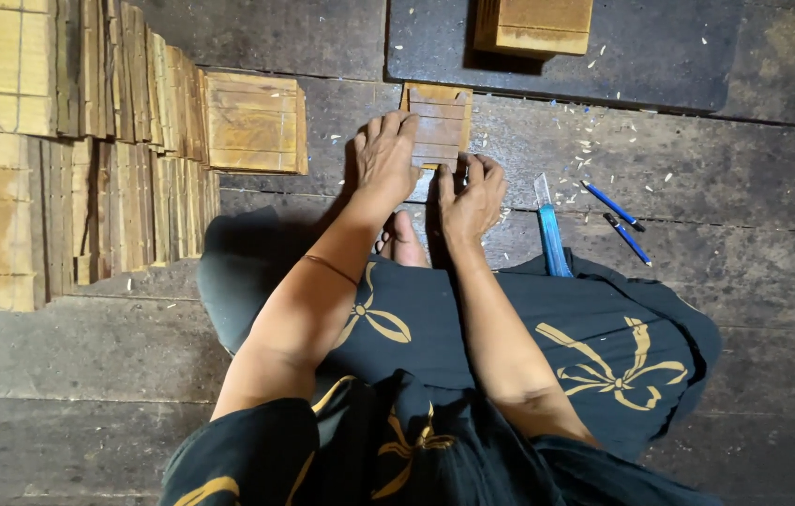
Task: Marking lines on small wooden blocks using a pencil and a guide for future processing.
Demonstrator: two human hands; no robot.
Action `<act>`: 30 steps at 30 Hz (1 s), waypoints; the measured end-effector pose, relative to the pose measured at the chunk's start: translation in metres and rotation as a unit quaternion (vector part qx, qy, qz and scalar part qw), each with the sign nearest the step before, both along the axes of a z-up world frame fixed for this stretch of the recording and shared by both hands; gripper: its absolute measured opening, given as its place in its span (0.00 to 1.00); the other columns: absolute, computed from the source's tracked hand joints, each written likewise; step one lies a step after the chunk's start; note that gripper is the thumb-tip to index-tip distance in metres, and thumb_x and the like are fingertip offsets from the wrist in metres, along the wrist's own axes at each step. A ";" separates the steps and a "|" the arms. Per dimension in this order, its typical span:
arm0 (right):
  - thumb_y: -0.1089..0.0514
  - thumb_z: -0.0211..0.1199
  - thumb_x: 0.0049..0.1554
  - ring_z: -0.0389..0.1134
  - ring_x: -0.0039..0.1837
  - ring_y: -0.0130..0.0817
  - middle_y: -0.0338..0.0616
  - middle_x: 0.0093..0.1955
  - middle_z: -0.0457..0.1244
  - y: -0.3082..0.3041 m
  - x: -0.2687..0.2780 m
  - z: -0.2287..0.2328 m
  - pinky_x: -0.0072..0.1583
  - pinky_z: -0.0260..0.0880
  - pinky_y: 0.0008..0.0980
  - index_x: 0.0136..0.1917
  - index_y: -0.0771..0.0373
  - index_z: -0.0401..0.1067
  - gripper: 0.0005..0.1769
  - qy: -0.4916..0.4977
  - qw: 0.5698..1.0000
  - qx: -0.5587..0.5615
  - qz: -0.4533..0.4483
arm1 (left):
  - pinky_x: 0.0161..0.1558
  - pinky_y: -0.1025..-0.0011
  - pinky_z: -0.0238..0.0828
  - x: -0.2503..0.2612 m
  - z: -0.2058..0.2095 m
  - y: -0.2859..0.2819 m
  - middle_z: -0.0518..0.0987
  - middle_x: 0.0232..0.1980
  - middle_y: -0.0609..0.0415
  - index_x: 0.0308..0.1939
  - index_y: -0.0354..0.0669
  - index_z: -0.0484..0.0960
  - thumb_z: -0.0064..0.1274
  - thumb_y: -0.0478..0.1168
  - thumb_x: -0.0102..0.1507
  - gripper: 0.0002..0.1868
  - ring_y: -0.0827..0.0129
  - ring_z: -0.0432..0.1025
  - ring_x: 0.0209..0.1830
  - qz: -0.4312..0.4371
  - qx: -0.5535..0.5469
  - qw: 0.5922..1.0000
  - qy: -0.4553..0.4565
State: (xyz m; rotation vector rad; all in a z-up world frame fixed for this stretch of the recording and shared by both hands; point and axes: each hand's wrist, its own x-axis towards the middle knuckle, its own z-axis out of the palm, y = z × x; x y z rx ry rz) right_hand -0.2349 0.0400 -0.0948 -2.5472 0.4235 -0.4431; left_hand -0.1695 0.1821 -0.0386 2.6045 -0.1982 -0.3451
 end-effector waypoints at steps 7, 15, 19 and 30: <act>0.45 0.72 0.57 0.65 0.60 0.49 0.41 0.59 0.60 0.000 0.005 -0.002 0.60 0.68 0.47 0.58 0.48 0.76 0.17 0.004 1.000 0.008 -0.004 | 0.61 0.54 0.56 0.005 -0.012 -0.001 0.67 0.68 0.53 0.69 0.44 0.71 0.70 0.40 0.54 0.40 0.55 0.59 0.67 -0.007 -0.004 1.000 -0.012; 0.46 0.73 0.56 0.65 0.60 0.50 0.41 0.59 0.59 -0.001 0.010 -0.009 0.61 0.68 0.46 0.59 0.47 0.75 0.18 -0.009 1.000 0.005 0.003 | 0.64 0.53 0.53 0.011 -0.022 -0.003 0.65 0.71 0.56 0.70 0.44 0.71 0.70 0.41 0.56 0.40 0.58 0.57 0.70 -0.003 0.010 1.000 0.002; 0.46 0.72 0.57 0.65 0.60 0.49 0.41 0.59 0.60 -0.002 0.010 -0.011 0.61 0.67 0.46 0.59 0.48 0.75 0.18 -0.009 1.000 0.014 0.002 | 0.65 0.51 0.52 0.008 -0.019 -0.005 0.64 0.72 0.55 0.71 0.44 0.69 0.68 0.40 0.57 0.40 0.57 0.56 0.72 0.005 -0.001 1.000 0.010; 0.32 0.40 0.61 0.61 0.35 0.27 0.39 0.35 0.71 -0.048 0.017 0.048 0.56 0.68 0.35 0.56 0.65 0.80 0.40 -0.053 0.887 0.417 -0.192 | 0.60 0.48 0.55 0.009 -0.033 -0.002 0.64 0.74 0.50 0.67 0.53 0.74 0.70 0.59 0.54 0.41 0.47 0.57 0.70 -0.056 0.020 0.982 -0.179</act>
